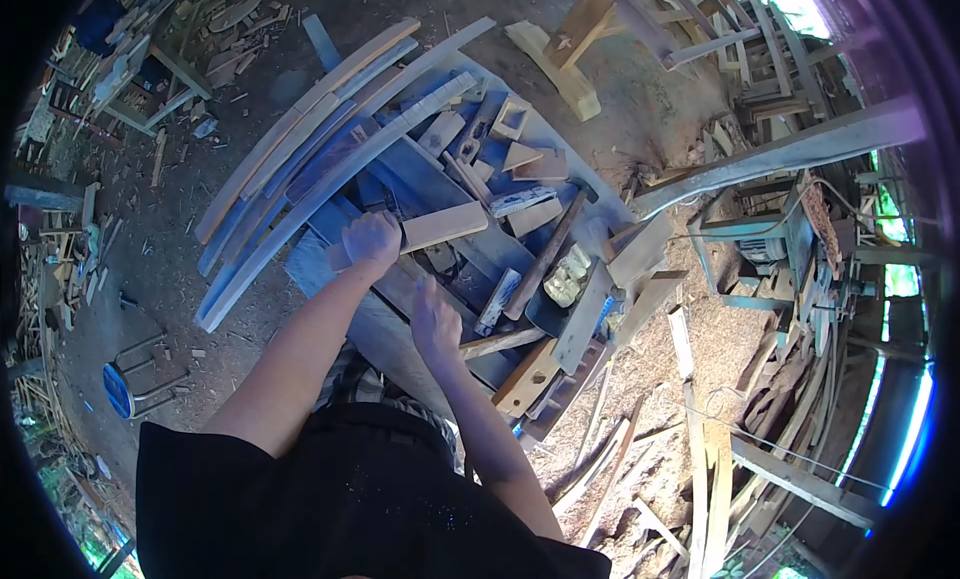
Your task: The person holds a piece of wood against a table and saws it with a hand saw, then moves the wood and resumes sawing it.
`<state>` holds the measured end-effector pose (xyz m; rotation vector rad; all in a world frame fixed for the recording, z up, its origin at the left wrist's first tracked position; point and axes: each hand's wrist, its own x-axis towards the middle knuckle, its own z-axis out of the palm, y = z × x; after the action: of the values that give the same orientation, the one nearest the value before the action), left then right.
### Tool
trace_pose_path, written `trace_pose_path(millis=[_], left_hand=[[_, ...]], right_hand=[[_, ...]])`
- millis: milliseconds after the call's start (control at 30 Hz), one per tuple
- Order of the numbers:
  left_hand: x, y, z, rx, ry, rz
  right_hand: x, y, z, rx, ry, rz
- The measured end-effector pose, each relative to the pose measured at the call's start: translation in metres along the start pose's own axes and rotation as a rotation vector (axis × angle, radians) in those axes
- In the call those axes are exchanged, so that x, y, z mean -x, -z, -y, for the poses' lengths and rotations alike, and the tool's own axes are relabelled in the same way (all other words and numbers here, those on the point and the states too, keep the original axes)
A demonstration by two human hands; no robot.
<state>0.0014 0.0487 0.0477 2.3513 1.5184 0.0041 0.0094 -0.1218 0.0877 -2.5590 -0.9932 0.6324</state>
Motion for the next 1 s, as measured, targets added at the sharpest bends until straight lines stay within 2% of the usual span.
trace_pose_path(millis=[167, 267, 367, 467, 533, 600, 700, 767, 900, 967, 1000], left_hand=[[0.002, 0.003, -0.001, -0.021, -0.009, -0.045], [0.002, 0.002, 0.000, -0.048, -0.019, -0.038], [0.002, 0.003, -0.001, -0.076, -0.030, -0.037], [0.001, 0.007, -0.003, -0.092, -0.021, 0.012], [-0.001, 0.010, -0.004, -0.108, -0.013, 0.074], [0.001, 0.012, -0.008, -0.087, -0.002, 0.022], [0.003, 0.012, -0.008, -0.041, -0.008, -0.001], [0.001, 0.004, -0.003, -0.051, -0.020, 0.007], [-0.002, 0.002, -0.002, -0.063, -0.005, 0.030], [0.001, 0.006, -0.005, -0.062, -0.028, 0.019], [0.003, 0.008, -0.007, -0.049, -0.016, 0.002]], right_hand=[[-0.027, -0.004, 0.006, -0.061, 0.098, -0.056], [0.002, 0.011, -0.001, 0.011, 0.016, 0.034], [-0.004, 0.008, 0.003, -0.053, 0.006, 0.011], [-0.043, -0.011, 0.012, -0.078, 0.069, -0.055], [-0.029, -0.008, 0.008, -0.091, 0.048, -0.060], [-0.004, 0.005, 0.004, -0.093, 0.019, -0.064], [0.017, 0.016, 0.000, 0.004, -0.038, 0.046], [0.002, 0.008, 0.004, -0.024, 0.029, -0.005], [-0.031, -0.010, 0.013, -0.054, 0.015, -0.114], [-0.005, 0.000, 0.006, -0.031, -0.041, 0.033], [0.008, 0.006, 0.005, -0.036, -0.062, 0.028]])
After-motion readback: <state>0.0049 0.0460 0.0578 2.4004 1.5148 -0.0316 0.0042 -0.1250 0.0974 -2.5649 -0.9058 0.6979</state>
